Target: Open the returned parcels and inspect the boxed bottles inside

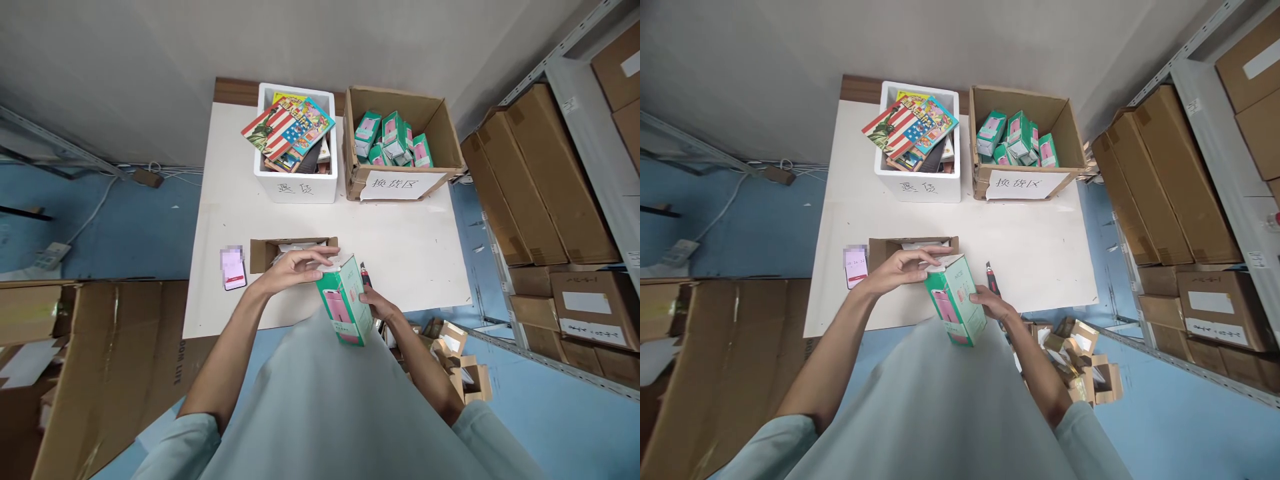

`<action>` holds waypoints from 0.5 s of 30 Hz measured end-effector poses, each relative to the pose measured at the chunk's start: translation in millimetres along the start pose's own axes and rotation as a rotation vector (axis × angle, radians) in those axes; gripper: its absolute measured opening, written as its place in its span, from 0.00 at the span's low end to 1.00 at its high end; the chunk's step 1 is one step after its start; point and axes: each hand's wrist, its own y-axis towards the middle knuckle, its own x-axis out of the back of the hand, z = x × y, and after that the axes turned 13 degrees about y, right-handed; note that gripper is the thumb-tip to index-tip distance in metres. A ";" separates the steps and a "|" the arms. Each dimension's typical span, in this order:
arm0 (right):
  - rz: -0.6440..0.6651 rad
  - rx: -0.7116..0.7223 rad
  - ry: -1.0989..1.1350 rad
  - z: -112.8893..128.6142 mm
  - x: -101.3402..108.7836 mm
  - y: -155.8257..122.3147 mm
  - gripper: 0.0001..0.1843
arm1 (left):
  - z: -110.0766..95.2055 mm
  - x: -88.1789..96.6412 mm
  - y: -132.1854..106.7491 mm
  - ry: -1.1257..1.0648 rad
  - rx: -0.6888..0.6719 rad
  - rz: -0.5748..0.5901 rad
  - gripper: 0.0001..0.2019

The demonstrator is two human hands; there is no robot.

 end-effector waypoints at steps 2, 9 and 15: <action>-0.023 -0.003 0.068 -7.1 -3.9 2.0 0.45 | 6.8 -3.7 2.7 -0.068 -0.022 -0.031 0.18; -0.102 0.025 0.167 -16.0 -11.0 10.7 0.44 | 4.9 -19.0 11.0 -0.012 0.031 -0.146 0.28; -0.180 0.181 -0.030 2.6 -23.5 5.9 0.46 | 0.2 -19.3 26.6 0.015 0.098 -0.346 0.27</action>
